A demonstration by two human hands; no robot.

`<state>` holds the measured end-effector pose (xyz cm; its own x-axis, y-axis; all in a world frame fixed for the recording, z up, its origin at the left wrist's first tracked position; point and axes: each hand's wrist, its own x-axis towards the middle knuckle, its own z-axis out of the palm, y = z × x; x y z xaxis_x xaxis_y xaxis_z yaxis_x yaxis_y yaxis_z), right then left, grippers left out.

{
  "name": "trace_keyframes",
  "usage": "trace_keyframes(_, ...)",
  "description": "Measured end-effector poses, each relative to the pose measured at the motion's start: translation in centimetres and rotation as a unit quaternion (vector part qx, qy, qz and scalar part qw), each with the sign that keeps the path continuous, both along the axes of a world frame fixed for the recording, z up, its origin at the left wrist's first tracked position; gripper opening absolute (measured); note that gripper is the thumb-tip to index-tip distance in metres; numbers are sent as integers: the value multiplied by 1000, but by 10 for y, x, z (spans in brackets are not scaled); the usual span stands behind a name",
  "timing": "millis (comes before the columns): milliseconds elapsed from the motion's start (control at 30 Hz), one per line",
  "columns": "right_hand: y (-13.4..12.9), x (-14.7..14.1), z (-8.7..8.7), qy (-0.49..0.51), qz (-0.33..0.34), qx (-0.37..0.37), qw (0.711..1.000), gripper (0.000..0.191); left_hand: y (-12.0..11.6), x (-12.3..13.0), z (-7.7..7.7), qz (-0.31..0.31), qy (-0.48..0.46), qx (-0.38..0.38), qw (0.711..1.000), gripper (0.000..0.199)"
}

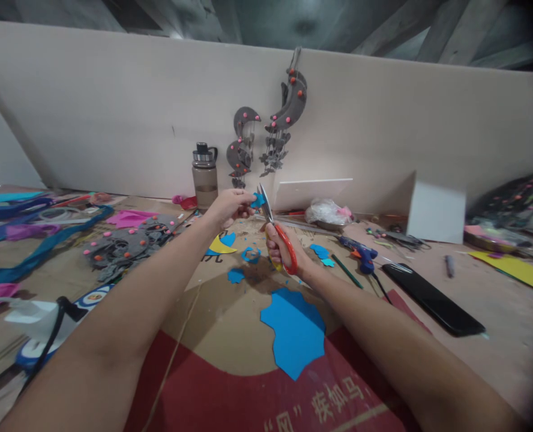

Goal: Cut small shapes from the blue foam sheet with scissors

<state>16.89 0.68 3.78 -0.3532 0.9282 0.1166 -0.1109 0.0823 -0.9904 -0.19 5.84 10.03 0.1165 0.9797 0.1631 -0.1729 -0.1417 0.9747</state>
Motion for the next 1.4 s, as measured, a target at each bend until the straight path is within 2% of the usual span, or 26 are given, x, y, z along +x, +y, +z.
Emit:
trace_keyframes(533, 1, -1, -1, 29, -15, -10, 999, 48, -3, 7, -5, -25, 25, -18, 999, 20)
trace_keyframes(900, 1, -2, -4, 34, -42, -7, 998, 51, 1, 8, -10, -24, 1, -46, 999, 12)
trace_keyframes(1167, 11, -4, -15, 99, -38, -80, 991, 52, 5, 12, -19, -23, -30, -14, 999, 23)
trace_keyframes(1400, 13, -3, -17, 119, -28, -72, 990, 51, 1, 17, -20, -2, -41, -3, 999, 27)
